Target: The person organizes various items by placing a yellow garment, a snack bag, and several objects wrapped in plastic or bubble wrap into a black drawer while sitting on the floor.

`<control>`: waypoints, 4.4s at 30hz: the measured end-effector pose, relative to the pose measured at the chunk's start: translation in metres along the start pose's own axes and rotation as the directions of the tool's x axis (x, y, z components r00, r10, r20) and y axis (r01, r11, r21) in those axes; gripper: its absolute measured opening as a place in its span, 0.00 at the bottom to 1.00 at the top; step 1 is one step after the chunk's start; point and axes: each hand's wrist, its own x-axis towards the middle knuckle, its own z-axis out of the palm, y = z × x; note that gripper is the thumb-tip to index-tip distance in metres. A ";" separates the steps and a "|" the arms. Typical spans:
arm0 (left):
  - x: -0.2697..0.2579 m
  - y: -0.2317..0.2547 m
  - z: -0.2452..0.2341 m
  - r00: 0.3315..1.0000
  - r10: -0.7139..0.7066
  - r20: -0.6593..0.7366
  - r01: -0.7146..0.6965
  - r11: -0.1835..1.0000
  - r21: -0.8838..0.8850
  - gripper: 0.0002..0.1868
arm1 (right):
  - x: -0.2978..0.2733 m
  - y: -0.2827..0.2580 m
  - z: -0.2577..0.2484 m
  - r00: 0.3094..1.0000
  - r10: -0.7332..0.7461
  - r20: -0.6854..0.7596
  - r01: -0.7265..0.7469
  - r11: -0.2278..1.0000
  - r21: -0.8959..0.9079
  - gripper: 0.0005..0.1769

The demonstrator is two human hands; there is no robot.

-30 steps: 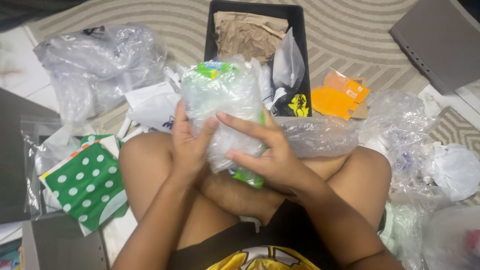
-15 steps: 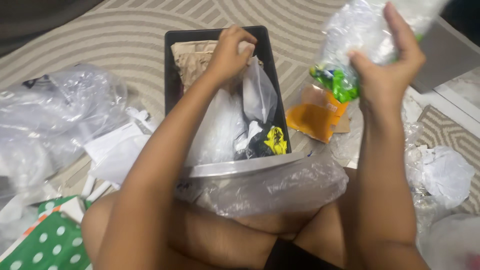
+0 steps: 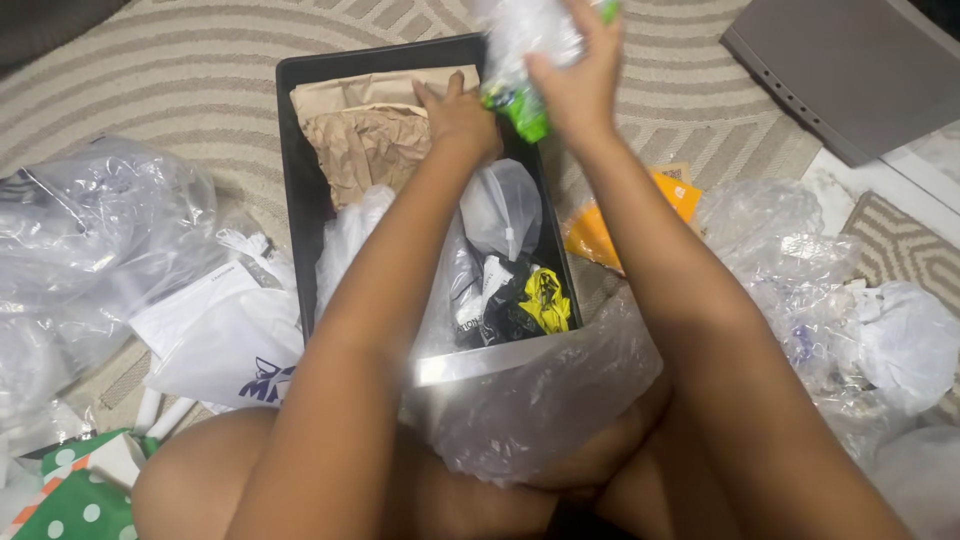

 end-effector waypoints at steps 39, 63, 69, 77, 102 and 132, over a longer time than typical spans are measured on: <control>-0.004 -0.023 0.031 0.976 -0.095 -0.194 0.058 0.980 -0.189 0.26 | -0.015 0.054 0.094 0.492 0.622 0.609 0.450 0.417 -0.790 0.22; -0.007 -0.069 0.043 0.668 -0.206 -0.715 -0.504 0.581 -0.639 0.17 | -0.024 -0.185 -0.168 0.718 0.175 0.673 0.057 0.950 -0.308 0.24; 0.016 -0.089 0.036 0.816 -0.099 -0.569 -0.118 0.936 -0.331 0.29 | -0.129 -0.206 -0.233 0.781 0.429 0.454 -0.251 0.881 -0.401 0.22; 0.001 -0.107 0.059 0.831 -0.228 -0.507 -0.058 0.871 -0.488 0.24 | -0.220 -0.178 -0.229 0.973 0.214 0.088 -0.043 0.539 -0.841 0.24; -0.376 0.112 0.014 0.488 0.827 -0.280 -0.841 0.359 -0.405 0.11 | -0.310 -0.207 -0.266 0.821 -0.257 0.509 0.473 0.806 -0.356 0.09; -0.412 0.120 0.004 0.593 0.758 -0.274 -0.660 0.262 -0.704 0.37 | -0.178 0.066 -0.220 0.239 0.958 -0.159 -0.966 0.218 -0.137 0.21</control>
